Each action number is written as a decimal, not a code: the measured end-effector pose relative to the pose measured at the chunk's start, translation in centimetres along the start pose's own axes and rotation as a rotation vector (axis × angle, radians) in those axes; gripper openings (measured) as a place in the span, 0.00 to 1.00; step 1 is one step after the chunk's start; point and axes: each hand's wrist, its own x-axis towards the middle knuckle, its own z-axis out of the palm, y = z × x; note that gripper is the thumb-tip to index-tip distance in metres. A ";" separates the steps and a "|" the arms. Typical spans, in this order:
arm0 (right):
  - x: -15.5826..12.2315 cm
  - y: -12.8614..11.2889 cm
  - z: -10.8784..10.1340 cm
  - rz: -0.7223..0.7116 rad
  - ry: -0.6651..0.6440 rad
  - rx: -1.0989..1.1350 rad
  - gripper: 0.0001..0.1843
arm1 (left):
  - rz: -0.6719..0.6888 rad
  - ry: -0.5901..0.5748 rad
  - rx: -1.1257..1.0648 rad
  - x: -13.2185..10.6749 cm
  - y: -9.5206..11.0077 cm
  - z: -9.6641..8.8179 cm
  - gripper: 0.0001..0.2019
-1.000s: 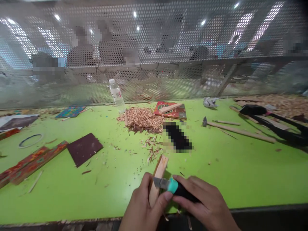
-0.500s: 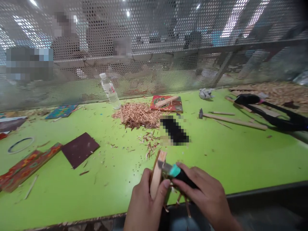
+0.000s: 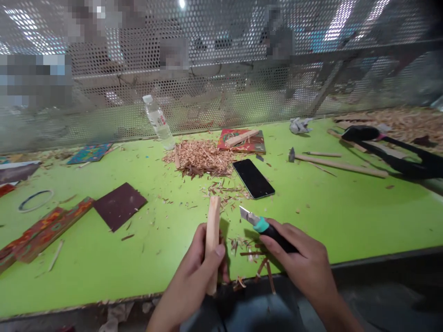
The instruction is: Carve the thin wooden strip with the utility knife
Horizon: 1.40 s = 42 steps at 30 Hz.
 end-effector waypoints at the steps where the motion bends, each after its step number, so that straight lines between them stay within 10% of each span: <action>1: 0.0 0.1 -0.1 -0.006 -0.006 -0.002 0.14 | 0.015 -0.003 -0.010 0.1 0.0 -0.2 0.23; 18: 0.6 -0.9 -0.2 -0.033 -0.087 0.040 0.12 | 0.033 -0.034 -0.095 0.6 -0.4 -0.7 0.35; 28: 2.4 -2.9 1.1 -0.274 -0.355 0.179 0.22 | -0.041 -0.059 -0.018 0.1 0.2 -0.5 0.45; 42: 1.5 -2.7 1.0 -0.270 -0.278 0.124 0.22 | -0.115 0.008 0.153 -0.2 0.8 0.3 0.36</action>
